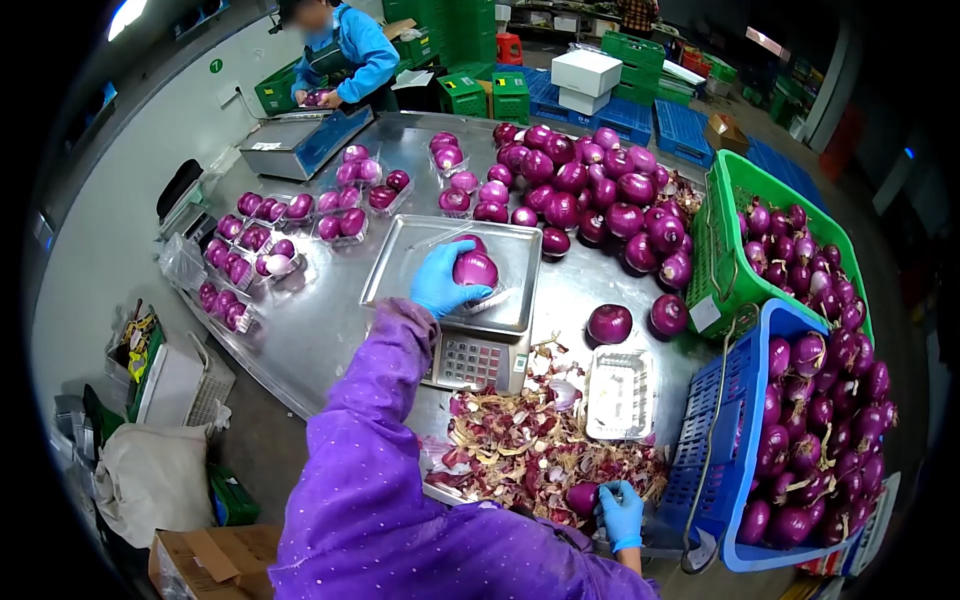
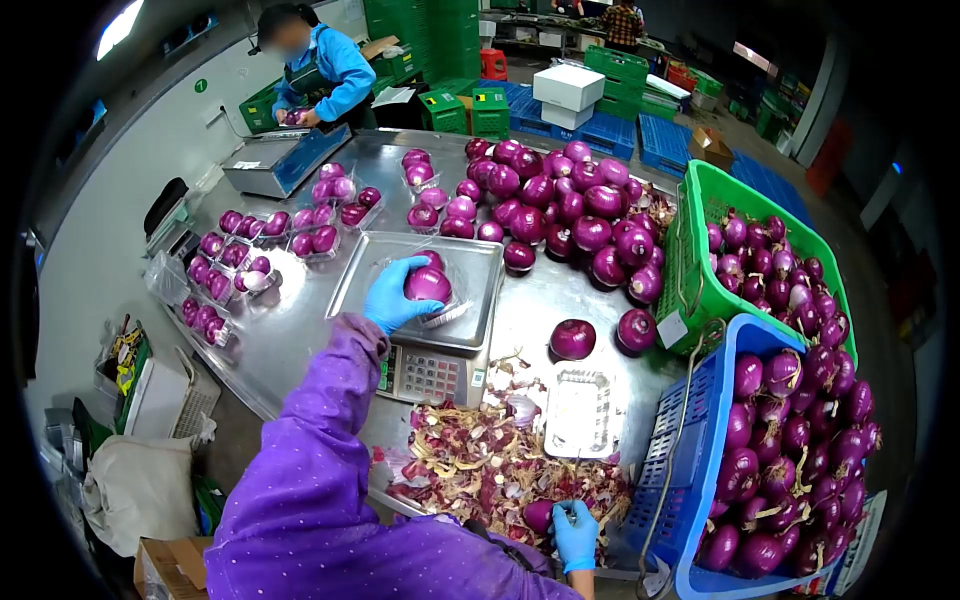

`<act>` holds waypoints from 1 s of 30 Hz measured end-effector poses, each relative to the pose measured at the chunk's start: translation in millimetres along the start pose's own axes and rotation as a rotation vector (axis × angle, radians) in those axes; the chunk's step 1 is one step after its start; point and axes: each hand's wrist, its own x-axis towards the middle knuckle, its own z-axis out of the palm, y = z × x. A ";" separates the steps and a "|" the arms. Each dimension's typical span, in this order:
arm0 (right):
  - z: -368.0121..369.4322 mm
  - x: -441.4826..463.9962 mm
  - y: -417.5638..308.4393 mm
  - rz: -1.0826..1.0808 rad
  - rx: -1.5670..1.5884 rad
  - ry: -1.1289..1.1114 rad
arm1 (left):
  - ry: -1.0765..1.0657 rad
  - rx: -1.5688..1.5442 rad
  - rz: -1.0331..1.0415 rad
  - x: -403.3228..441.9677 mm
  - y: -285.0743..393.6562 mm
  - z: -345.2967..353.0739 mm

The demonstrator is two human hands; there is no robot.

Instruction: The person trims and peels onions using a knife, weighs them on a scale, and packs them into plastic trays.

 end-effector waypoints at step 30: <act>241.3 192.9 -230.8 -0.131 0.284 -0.549 | 0.189 -0.430 -0.702 -18.3 -97.8 41.9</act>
